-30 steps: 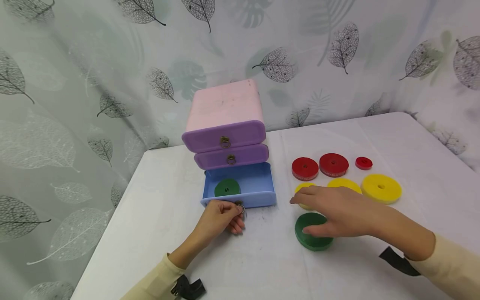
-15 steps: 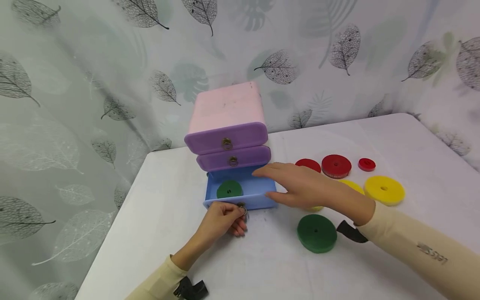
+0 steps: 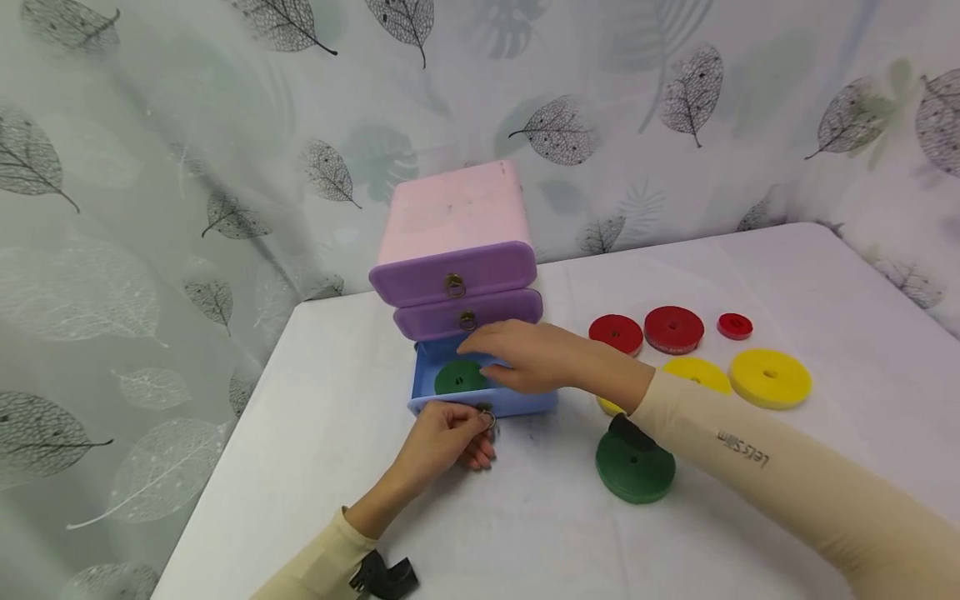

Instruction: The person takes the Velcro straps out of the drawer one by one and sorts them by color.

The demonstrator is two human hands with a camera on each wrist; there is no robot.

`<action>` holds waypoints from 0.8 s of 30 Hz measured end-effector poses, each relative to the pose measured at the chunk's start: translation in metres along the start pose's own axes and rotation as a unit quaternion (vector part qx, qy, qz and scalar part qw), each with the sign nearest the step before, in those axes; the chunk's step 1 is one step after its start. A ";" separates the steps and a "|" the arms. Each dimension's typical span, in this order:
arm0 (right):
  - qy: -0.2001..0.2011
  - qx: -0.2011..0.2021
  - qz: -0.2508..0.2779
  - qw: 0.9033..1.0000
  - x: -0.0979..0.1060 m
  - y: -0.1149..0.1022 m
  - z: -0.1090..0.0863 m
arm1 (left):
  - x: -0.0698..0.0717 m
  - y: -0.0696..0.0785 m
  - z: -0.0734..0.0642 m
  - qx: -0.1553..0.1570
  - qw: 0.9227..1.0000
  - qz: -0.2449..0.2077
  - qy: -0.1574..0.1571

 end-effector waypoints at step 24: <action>-0.179 -0.011 -0.071 0.981 -0.030 0.011 0.057 | 0.001 0.002 0.000 -0.013 1.000 0.023 0.004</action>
Point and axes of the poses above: each hand's wrist, its own z-axis towards the middle knuckle, its own x-axis out of the back of the hand, y = z × x, the point moved 1 cm from there along z, towards the middle knuckle, and after that the axes turned 7 degrees about y, right-handed, at the moved point
